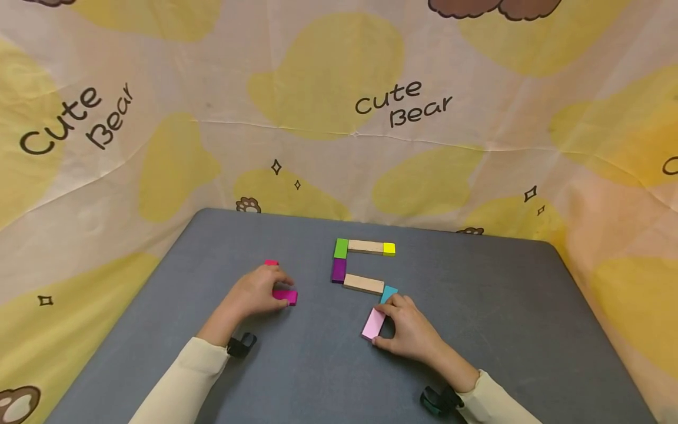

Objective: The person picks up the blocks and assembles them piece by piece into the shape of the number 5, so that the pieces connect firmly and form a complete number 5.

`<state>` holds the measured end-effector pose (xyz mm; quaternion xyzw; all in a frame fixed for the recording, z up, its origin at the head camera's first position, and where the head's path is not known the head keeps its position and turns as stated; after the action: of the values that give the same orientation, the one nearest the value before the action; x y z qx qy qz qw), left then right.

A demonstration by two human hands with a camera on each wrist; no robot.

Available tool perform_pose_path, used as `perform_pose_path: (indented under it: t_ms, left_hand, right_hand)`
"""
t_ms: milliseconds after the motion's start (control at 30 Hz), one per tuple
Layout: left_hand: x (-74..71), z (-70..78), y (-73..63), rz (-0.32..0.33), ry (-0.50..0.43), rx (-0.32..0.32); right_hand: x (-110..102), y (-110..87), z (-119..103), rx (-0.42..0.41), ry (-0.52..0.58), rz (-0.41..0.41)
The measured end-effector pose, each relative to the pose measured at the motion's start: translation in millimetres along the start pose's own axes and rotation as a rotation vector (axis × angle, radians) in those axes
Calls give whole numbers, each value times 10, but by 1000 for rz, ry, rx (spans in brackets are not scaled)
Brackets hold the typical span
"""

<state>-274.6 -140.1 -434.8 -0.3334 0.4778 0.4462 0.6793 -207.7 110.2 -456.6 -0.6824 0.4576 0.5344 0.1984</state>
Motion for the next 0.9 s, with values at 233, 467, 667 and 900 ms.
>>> perform_pose_path:
  t_ms: [233, 467, 667, 900]
  left_hand:
    - [40, 25, -14, -28, 38, 4]
    - [110, 28, 10, -42, 34, 11]
    - [118, 44, 30, -27, 13, 27]
    - [144, 154, 10, 16, 24, 46]
  right_hand:
    - [11, -14, 21, 14, 2, -13]
    - [-3, -6, 26, 13, 9, -14]
    - [-23, 9, 21, 6, 16, -3]
    - [-9, -24, 22, 9, 27, -1]
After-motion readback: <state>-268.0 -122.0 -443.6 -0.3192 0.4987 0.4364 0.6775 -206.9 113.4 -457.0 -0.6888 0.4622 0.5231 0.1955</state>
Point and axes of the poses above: each hand's wrist, its own y-axis towards the middle knuckle, its own x-axis out of the palm, z = x × y, the point moved 10 cm from there along y, towards the middle knuckle, and after that the axes turned 6 degrees about -x, right-handed, at the moved point
